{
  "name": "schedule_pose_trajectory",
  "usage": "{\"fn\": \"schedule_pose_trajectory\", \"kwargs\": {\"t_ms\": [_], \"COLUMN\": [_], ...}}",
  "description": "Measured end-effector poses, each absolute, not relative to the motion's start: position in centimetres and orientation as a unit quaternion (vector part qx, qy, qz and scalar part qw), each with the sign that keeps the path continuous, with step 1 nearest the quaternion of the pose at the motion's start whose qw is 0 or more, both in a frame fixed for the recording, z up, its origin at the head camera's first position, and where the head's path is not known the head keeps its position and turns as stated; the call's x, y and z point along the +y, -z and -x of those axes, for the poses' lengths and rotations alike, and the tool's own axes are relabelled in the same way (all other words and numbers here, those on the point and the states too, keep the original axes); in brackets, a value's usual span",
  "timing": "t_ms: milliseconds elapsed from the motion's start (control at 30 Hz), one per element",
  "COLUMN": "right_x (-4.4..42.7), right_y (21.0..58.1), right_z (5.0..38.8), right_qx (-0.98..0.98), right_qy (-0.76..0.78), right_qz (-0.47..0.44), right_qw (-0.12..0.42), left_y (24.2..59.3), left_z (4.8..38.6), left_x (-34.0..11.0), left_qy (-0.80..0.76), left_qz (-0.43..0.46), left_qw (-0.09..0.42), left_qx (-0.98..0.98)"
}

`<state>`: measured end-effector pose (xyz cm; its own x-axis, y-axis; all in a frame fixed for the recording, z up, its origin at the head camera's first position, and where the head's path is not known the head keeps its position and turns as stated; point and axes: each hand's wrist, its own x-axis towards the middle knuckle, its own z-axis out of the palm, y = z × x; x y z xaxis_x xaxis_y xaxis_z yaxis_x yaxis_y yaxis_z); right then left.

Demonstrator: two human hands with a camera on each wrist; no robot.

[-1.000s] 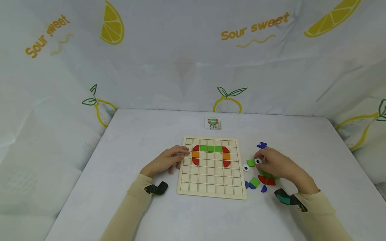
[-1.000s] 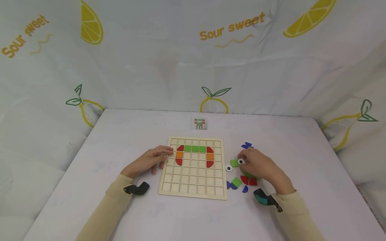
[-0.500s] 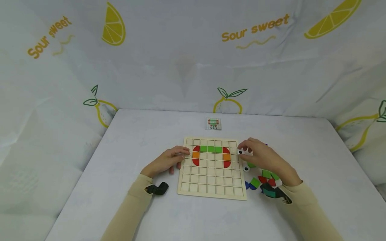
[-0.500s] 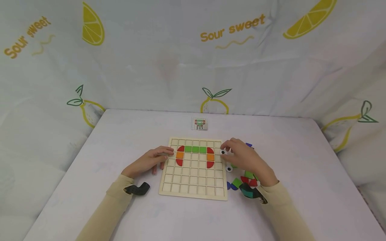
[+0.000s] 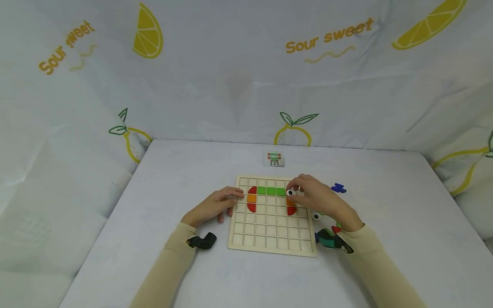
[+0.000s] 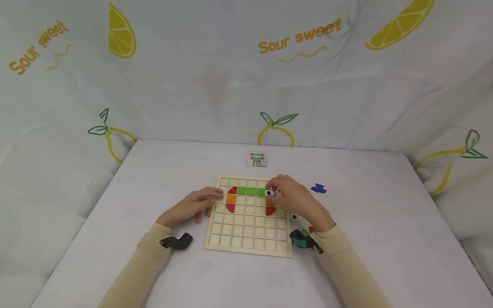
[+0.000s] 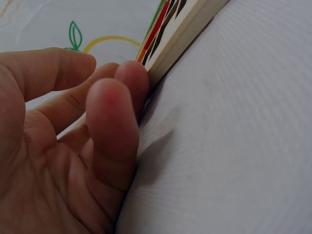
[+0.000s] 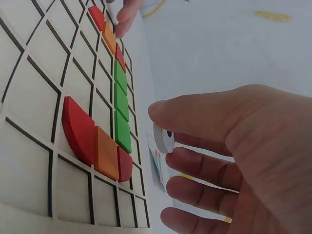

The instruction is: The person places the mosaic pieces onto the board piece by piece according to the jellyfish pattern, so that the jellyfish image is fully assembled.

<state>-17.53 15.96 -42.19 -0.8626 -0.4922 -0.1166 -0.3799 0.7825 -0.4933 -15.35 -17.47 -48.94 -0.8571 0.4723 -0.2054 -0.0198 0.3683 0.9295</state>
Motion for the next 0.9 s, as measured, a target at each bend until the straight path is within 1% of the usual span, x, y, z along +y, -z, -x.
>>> {"fn": "schedule_pose_trajectory", "kwargs": {"t_ms": [167, 400, 900], "right_x": [15.2, 14.3, 13.5], "right_y": [42.9, 43.6, 44.9], "right_z": [17.8, 17.8, 17.5], "right_qx": [0.935, 0.935, 0.937], "right_qy": [0.229, 0.208, 0.190], "right_qz": [0.237, 0.260, 0.271], "right_qw": [0.129, 0.121, 0.112], "left_y": [48.8, 48.8, 48.7], "left_z": [15.3, 15.3, 15.2], "left_x": [-17.3, -17.3, -17.3], "left_qy": [-0.547, -0.549, -0.546], "left_qz": [-0.140, -0.138, -0.138], "left_qw": [0.226, 0.229, 0.227], "left_qx": [0.794, 0.792, 0.795]}}
